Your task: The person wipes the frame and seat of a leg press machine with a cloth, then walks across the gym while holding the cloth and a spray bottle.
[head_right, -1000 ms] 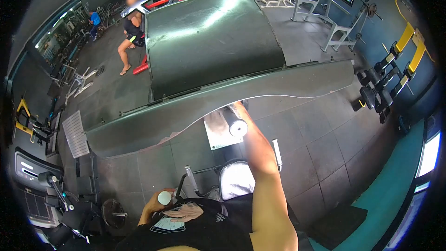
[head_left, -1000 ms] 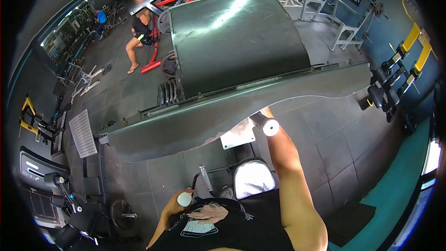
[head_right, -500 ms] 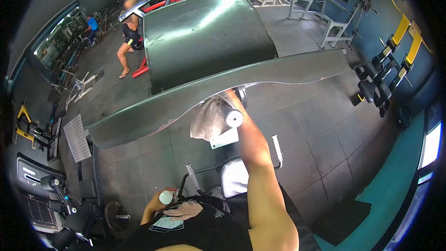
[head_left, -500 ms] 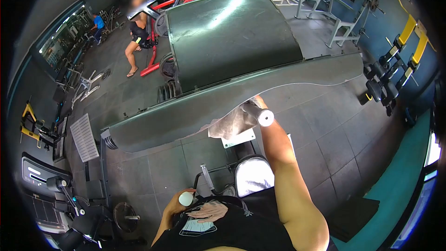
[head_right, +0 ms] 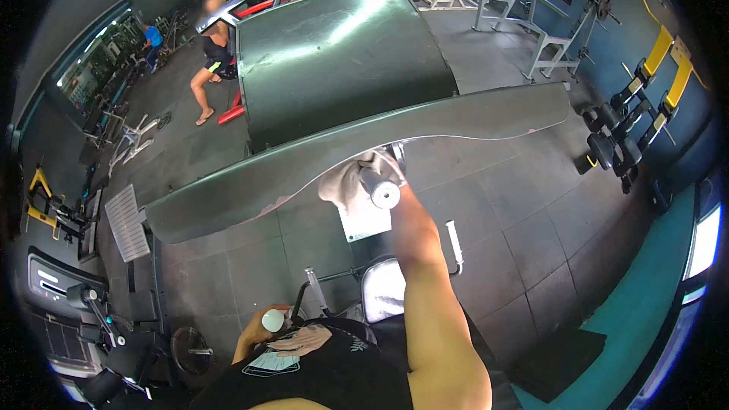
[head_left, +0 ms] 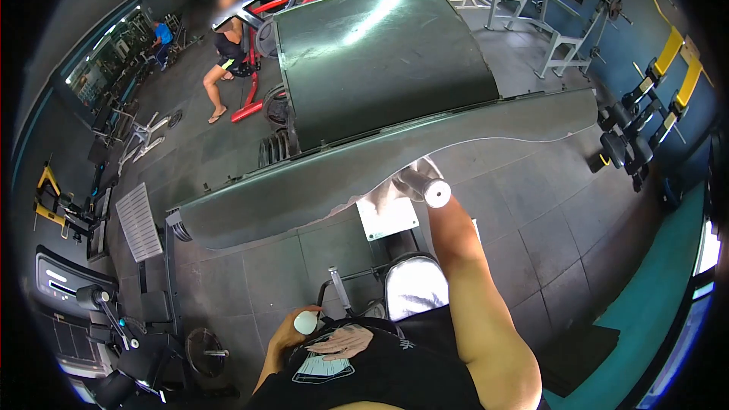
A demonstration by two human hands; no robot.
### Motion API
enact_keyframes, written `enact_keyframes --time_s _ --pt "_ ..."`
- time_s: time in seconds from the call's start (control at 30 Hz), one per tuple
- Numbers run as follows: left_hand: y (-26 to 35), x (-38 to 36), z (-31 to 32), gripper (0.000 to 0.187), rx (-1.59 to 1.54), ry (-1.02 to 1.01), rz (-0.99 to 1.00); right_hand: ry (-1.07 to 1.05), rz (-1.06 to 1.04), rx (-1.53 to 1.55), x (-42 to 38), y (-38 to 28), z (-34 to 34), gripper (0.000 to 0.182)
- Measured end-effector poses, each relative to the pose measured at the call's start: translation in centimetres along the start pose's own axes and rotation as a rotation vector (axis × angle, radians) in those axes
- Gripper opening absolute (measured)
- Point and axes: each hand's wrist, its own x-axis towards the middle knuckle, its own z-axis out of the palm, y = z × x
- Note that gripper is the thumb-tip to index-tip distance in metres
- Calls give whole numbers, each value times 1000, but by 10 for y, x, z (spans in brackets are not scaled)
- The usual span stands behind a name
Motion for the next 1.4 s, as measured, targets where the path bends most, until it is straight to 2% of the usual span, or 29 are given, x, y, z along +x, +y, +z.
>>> enact_keyframes --time_s 0.23,0.37,0.67,0.87,1.07,1.13,1.2,1.27,1.33,1.4 --pt "2 8 0 57 18 -91 25 20 -4 -15 1 0 -1 32" --pt "-2 6 0 58 -95 -130 41 19 -12 -24 4 -6 -1 30" --pt "2 5 3 57 -5 -134 21 64 -37 39 4 -9 9 27" --pt "-4 2 -1 56 10 -136 13 198 -96 342 -47 9 33 25" --pt "-9 -3 -9 55 21 -134 -18 354 -249 623 -155 -1 61 24" --pt "-11 -5 -11 55 26 -129 -20 381 -293 557 -199 -7 71 24" --pt "-12 -3 -13 55 36 -136 -20 441 -285 305 -224 -19 74 24" --pt "-11 1 -13 55 55 -154 -14 539 -234 9 -226 -34 69 24" --pt "-9 7 -11 55 66 -175 1 699 -277 -153 -213 -52 58 24" --pt "-7 11 -9 55 58 -202 10 1008 -740 -69 -187 -63 49 16"
